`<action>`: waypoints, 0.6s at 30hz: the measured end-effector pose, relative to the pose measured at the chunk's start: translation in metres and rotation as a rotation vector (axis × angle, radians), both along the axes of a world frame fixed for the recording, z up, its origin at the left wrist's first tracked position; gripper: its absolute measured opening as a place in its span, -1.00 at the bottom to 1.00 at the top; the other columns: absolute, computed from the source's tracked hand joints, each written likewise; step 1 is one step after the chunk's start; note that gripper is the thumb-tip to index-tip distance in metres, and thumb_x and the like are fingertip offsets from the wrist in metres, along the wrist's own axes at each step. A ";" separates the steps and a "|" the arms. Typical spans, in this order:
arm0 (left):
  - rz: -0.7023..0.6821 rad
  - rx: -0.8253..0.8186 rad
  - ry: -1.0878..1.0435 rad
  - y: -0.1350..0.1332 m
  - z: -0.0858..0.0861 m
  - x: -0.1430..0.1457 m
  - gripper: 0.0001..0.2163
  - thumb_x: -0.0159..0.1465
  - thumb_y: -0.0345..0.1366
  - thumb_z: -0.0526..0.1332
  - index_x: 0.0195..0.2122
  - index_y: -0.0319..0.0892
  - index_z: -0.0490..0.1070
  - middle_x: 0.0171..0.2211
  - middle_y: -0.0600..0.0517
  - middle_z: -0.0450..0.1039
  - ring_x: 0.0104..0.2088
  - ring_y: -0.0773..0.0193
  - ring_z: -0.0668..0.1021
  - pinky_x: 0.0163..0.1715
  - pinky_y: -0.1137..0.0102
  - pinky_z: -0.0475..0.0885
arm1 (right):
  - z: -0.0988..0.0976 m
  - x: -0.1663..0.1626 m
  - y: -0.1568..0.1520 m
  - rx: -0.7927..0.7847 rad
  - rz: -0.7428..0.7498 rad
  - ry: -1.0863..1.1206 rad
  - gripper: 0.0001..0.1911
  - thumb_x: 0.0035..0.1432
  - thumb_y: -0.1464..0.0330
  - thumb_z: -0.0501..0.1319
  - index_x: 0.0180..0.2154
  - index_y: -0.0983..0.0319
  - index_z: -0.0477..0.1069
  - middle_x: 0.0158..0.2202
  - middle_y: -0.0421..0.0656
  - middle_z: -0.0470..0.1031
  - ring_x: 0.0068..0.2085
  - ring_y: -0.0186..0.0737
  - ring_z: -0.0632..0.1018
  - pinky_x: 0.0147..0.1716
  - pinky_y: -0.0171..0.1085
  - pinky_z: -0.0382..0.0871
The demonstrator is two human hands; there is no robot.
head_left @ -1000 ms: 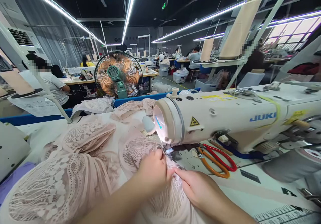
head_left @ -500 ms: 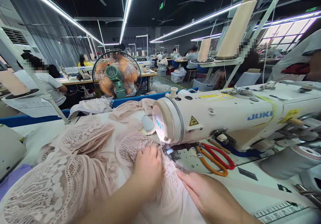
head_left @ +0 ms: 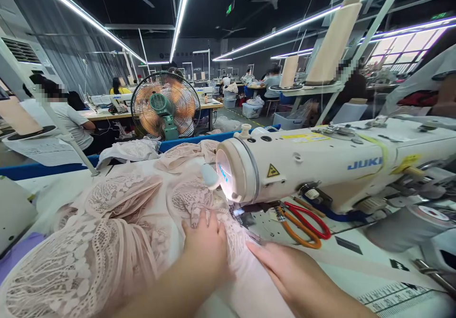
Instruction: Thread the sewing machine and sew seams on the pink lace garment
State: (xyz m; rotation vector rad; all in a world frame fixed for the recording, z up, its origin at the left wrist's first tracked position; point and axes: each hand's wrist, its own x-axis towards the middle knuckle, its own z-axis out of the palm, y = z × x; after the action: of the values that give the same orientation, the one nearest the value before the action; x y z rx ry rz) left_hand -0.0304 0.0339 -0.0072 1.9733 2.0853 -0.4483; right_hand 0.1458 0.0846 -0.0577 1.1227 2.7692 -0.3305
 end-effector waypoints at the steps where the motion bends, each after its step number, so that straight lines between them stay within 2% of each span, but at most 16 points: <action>1: 0.026 0.015 -0.002 0.002 0.002 -0.003 -0.12 -0.01 0.01 0.29 0.31 -0.16 -0.01 0.34 -0.20 -0.22 0.28 -0.32 -0.08 0.02 -0.36 0.06 | 0.001 -0.003 0.001 0.018 0.000 -0.015 -0.54 0.24 0.39 -0.03 0.15 0.05 0.27 -0.30 -0.06 0.50 -0.29 -0.01 0.53 -0.46 -0.23 0.12; 4: 0.099 0.026 -0.035 0.007 0.007 -0.011 -0.10 -0.03 -0.08 0.34 0.31 -0.13 -0.03 0.35 -0.16 -0.28 0.27 -0.35 -0.05 -0.04 -0.29 0.23 | 0.006 -0.013 0.003 0.045 -0.013 -0.082 -0.52 0.21 0.41 0.01 0.16 0.04 0.26 -0.32 -0.07 0.54 -0.32 0.02 0.55 -0.53 -0.23 -0.05; 8: 0.150 0.033 -0.091 0.013 0.010 -0.019 -0.07 -0.07 -0.16 0.40 0.31 -0.12 -0.01 0.35 -0.19 -0.32 0.24 -0.34 0.09 -0.06 -0.01 0.39 | 0.015 -0.025 0.005 0.027 -0.033 -0.168 -0.42 0.17 0.48 0.04 0.22 0.05 0.17 -0.27 -0.05 0.57 -0.28 0.04 0.57 -0.55 -0.22 -0.13; 12: 0.138 0.046 -0.126 0.017 0.010 -0.024 -0.08 -0.06 -0.20 0.41 0.31 -0.16 0.00 0.35 -0.23 -0.31 0.18 -0.25 0.24 -0.05 0.09 0.40 | 0.024 -0.035 0.004 -0.001 -0.053 -0.221 -0.32 0.10 0.55 0.07 0.26 0.13 0.10 -0.27 0.00 0.59 -0.28 0.05 0.58 -0.58 -0.24 -0.09; 18: 0.141 0.105 -0.177 0.026 0.005 -0.036 -0.13 -0.02 -0.20 0.40 0.29 -0.15 0.03 0.35 -0.24 -0.35 0.26 -0.18 0.13 0.07 0.12 0.30 | 0.026 -0.045 0.002 0.042 -0.109 -0.229 -0.17 -0.05 0.63 0.12 0.28 0.20 0.04 -0.38 -0.01 0.61 -0.37 0.04 0.59 -0.61 -0.26 0.01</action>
State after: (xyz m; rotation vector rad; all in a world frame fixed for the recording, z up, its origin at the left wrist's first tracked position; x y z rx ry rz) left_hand -0.0668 0.0602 -0.0025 1.8299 2.1550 -0.1351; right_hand 0.1012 0.0864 -0.0320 1.2390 2.5333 -0.1444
